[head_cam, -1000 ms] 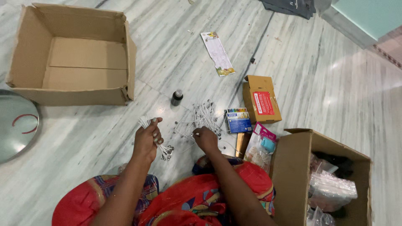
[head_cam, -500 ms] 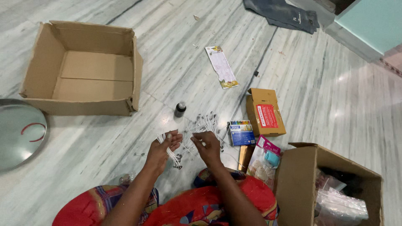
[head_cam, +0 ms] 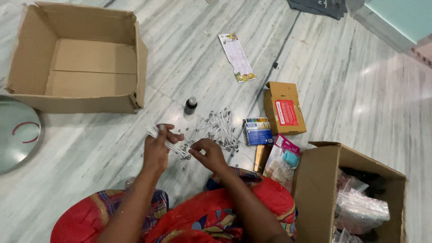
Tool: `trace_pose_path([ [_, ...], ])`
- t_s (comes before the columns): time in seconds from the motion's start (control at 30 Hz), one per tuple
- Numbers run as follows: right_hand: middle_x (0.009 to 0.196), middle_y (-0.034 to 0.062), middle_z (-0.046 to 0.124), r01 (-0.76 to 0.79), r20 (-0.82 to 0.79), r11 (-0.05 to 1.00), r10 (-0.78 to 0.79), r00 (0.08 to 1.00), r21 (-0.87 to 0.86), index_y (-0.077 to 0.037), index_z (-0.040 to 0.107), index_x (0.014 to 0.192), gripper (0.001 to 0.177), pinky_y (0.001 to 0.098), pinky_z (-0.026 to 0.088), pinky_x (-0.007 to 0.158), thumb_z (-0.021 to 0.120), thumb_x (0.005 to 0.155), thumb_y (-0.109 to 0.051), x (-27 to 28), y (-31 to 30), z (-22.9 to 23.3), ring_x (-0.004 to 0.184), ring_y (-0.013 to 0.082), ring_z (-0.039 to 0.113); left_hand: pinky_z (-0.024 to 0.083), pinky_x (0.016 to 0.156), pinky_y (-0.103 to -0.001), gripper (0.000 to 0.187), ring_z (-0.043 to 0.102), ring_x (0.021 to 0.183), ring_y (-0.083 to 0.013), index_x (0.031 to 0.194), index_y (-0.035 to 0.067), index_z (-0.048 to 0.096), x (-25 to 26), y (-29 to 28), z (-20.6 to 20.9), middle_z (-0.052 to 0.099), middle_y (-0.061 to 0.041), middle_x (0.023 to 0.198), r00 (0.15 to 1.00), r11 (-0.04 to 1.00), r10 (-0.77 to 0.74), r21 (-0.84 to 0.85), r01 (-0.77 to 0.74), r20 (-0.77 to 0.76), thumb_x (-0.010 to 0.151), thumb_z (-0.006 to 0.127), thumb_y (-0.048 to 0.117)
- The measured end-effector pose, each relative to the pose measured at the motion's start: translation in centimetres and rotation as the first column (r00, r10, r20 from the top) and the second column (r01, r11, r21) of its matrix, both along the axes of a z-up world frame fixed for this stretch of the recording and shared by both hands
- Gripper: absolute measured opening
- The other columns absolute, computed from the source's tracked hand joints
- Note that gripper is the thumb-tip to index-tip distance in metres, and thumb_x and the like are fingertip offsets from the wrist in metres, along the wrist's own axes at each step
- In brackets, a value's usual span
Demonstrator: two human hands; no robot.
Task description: The person sits on the floor and repeatedly picks up small white cables and metal connectors, inserting the connectors into the cable ends. The person handles the items one at a time, placing the assembled units into a growing pile on the floor.
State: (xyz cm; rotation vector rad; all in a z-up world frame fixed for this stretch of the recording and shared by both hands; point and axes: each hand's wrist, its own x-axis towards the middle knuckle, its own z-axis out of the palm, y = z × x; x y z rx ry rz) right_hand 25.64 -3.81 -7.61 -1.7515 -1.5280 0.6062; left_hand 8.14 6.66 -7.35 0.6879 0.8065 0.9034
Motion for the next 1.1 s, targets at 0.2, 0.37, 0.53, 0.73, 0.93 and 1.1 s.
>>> trace_pose_path([
  [0.2, 0.085, 0.0047, 0.078, 0.001, -0.253, 0.993, -0.030, 0.967, -0.114, -0.004, 0.079, 0.095, 0.015, 0.0266, 0.057, 0.069, 0.082, 0.088, -0.018, 1.6, 0.3, -3.1, 0.074, 0.0095, 0.069, 0.057, 0.081, -0.042, 0.037, 0.058, 0.068, -0.0144, 0.122, -0.001, 0.061, -1.1, 0.5, 0.7, 0.056, -0.002, 0.073, 0.971, 0.988, 0.151, 0.008, -0.155, 0.183, 0.111, 0.056, 0.034],
  [0.37, 0.089, 0.0042, 0.077, -0.057, -0.553, 0.997, 0.016, 0.833, -0.057, -0.001, 0.075, 0.099, 0.014, 0.0271, 0.057, 0.073, 0.079, 0.093, -0.013, 0.9, -0.3, -5.0, 0.079, 0.0100, 0.069, 0.059, 0.085, -0.037, 0.041, 0.071, 0.079, -0.0164, 0.124, 0.006, 0.057, 0.3, -0.8, 4.2, 0.069, -0.004, 0.080, 0.988, 0.991, 0.087, -0.109, -0.074, 0.126, 0.097, 0.053, 0.036],
  [0.53, 0.092, 0.0034, 0.073, -0.015, -0.709, 0.992, -0.078, 0.701, -0.124, -0.005, 0.073, 0.112, 0.018, 0.0270, 0.054, 0.076, 0.070, 0.100, -0.017, -0.7, -0.2, -5.4, 0.084, 0.0100, 0.066, 0.060, 0.073, -0.036, 0.045, 0.059, 0.065, -0.0147, 0.115, -0.003, 0.060, 0.2, -0.6, 3.4, 0.057, -0.003, 0.071, 0.992, 0.994, 0.102, 0.023, -0.104, 0.076, 0.104, 0.055, 0.041],
  [0.73, 0.096, 0.0087, 0.071, -0.154, 0.230, 0.985, 0.167, 0.959, -0.073, -0.009, 0.077, 0.104, 0.017, 0.0408, 0.054, 0.076, 0.074, 0.092, -0.020, -2.0, -0.8, -4.6, 0.092, 0.0292, 0.067, 0.039, 0.058, -0.030, 0.035, 0.040, 0.061, -0.0093, 0.110, 0.004, 0.059, -5.4, 2.2, 7.0, 0.043, 0.002, 0.070, 0.880, 0.853, 0.472, 0.228, -0.469, 0.045, 0.109, 0.057, 0.040],
  [0.93, 0.101, 0.0105, 0.067, -0.348, 0.470, 0.935, 0.335, 0.816, -0.062, -0.009, 0.077, 0.104, 0.020, 0.0428, 0.053, 0.076, 0.069, 0.086, -0.010, -5.3, 1.0, -6.2, 0.094, 0.0305, 0.063, 0.036, 0.055, -0.030, 0.025, 0.038, 0.058, -0.0101, 0.107, 0.008, 0.061, -8.4, 4.1, 7.4, 0.041, 0.003, 0.067, 0.828, 0.882, 0.471, -0.192, -0.431, 0.304, 0.108, 0.057, 0.032],
  [1.1, 0.098, 0.0135, 0.062, -0.372, 0.526, 0.915, 0.397, 0.752, -0.158, -0.007, 0.074, 0.104, 0.024, 0.0444, 0.048, 0.080, 0.062, 0.084, -0.005, -7.8, 2.2, -6.3, 0.095, 0.0325, 0.059, 0.035, 0.054, -0.029, 0.025, 0.036, 0.056, -0.0095, 0.106, 0.007, 0.061, -8.1, 4.7, 6.7, 0.039, 0.004, 0.064, 0.849, 0.910, 0.406, -0.237, -0.341, 0.339, 0.108, 0.057, 0.032],
])
